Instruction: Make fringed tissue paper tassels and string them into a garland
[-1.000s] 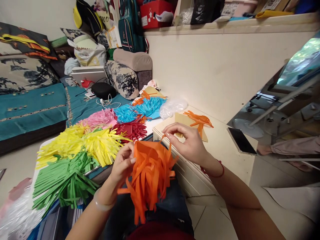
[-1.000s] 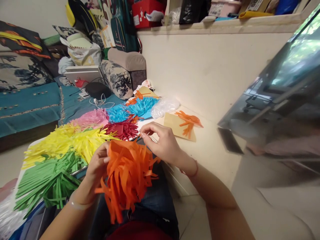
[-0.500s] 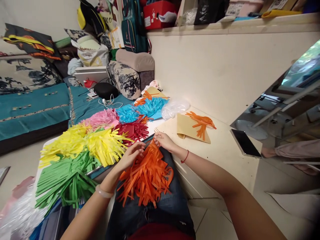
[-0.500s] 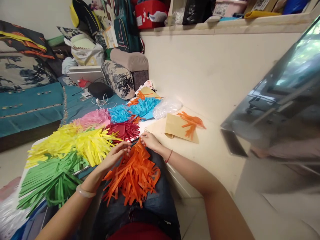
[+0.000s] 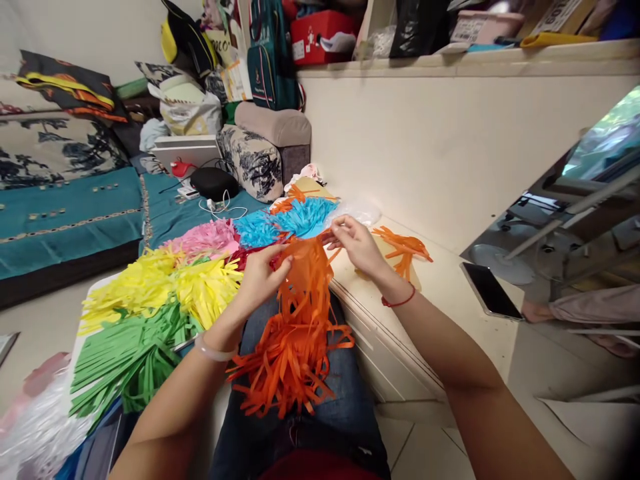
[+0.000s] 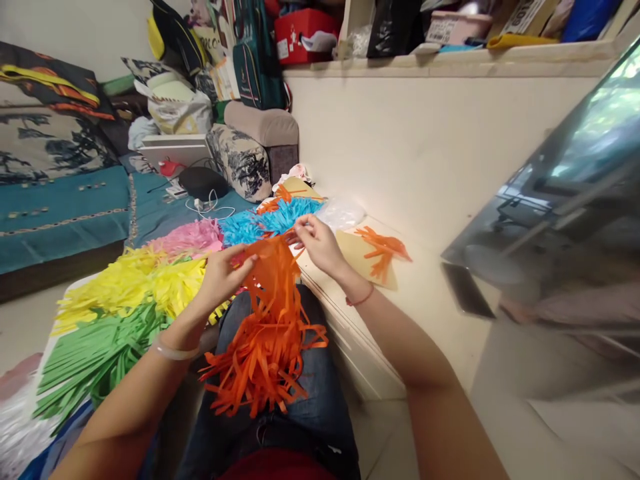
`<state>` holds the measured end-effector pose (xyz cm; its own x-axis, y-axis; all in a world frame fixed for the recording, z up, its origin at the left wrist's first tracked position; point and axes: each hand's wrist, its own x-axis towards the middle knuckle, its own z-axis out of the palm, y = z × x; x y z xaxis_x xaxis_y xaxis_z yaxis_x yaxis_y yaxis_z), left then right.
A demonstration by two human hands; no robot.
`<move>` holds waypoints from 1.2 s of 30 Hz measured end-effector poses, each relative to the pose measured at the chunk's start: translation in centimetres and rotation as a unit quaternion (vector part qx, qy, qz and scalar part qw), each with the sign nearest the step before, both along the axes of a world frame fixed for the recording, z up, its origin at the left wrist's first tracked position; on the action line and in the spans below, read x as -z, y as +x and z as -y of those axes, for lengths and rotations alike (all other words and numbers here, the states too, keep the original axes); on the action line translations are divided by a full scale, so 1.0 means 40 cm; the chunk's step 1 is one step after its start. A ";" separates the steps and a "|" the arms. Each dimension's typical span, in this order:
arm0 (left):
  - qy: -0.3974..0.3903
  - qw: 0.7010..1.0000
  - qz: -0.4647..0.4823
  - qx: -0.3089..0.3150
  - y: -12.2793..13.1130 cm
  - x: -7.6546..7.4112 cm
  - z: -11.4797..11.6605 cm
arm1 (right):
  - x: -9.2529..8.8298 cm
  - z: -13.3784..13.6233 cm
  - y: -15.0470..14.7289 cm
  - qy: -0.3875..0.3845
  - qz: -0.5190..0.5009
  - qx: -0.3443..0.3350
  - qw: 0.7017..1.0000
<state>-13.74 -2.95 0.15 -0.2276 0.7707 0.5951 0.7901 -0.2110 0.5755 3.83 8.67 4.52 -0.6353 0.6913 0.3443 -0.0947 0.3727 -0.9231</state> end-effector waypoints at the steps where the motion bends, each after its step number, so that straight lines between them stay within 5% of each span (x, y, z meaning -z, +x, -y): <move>1: 0.004 0.999 -0.038 -0.008 0.009 -0.042 0.007 | -0.022 0.006 0.017 0.027 -0.009 0.005 1.000; 4: 0.007 0.988 -0.154 0.008 0.044 -0.161 0.027 | -0.082 0.048 0.063 0.160 -0.015 0.028 0.987; 7: -0.026 0.973 -0.201 0.109 0.074 -0.254 0.040 | -0.115 0.094 0.090 0.285 0.026 0.040 0.957; 10: -0.074 0.965 -0.136 0.211 0.075 -0.299 0.042 | -0.121 0.109 0.108 0.272 0.077 0.008 0.959; 15: -0.195 0.905 0.144 0.350 0.041 -0.243 0.031 | -0.121 0.112 0.164 0.083 0.126 0.017 0.988; 19: -0.210 0.891 0.243 0.319 0.064 -0.153 0.043 | -0.113 0.146 0.207 0.062 0.125 0.052 0.989; 24: -0.115 0.949 0.204 0.209 0.112 -0.127 0.092 | -0.089 0.181 0.243 0.124 0.120 0.073 0.982; 29: 0.025 0.975 0.132 0.177 0.116 -0.124 0.126 | -0.077 0.209 0.262 0.188 0.062 0.057 0.979; 33: 0.102 0.953 0.126 0.258 0.106 -0.114 0.134 | -0.075 0.221 0.277 0.204 0.009 -0.023 0.979; 36: 0.068 0.926 0.170 0.330 0.101 -0.113 0.136 | -0.074 0.218 0.290 0.169 -0.011 -0.047 0.984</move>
<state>-9.72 -8.37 4.69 0.0746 0.7319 0.6773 0.2417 -0.6722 0.6998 15.44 -0.03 7.49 -0.6813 0.4728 0.5589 -0.1617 0.6474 -0.7448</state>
